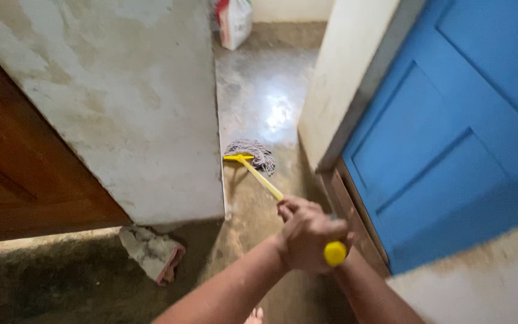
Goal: The person mops the floor using a yellow-handled squeegee mop, pulling and pushing it across the wet concrete surface to move water along a narrow corridor and around a small room with laundry items and a wooden chair.
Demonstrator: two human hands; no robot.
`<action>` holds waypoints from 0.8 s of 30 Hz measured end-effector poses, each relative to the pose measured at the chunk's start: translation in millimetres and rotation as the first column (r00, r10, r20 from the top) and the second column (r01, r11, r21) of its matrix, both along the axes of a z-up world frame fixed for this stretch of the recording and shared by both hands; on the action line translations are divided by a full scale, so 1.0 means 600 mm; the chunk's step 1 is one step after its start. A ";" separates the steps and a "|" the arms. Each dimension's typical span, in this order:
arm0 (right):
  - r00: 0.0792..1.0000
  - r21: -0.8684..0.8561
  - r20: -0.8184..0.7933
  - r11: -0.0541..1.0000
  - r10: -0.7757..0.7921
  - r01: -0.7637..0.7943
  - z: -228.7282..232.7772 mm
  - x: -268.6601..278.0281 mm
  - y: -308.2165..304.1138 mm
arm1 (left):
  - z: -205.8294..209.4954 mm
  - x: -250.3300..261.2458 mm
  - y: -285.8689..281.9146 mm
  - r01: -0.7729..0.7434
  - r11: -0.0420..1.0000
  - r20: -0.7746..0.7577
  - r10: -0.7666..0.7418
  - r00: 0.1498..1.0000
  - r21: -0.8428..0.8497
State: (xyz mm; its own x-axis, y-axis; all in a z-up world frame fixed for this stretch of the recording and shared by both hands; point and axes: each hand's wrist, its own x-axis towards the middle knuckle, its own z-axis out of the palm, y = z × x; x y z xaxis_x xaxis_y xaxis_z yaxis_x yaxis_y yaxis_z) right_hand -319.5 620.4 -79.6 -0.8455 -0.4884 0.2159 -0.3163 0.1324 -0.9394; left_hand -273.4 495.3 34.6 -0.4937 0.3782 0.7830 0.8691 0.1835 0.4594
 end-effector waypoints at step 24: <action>0.966 0.229 0.186 0.949 0.178 -0.219 -0.039 -0.216 0.080 | -0.133 -0.167 0.111 -0.177 0.978 0.216 0.198 0.956 -0.113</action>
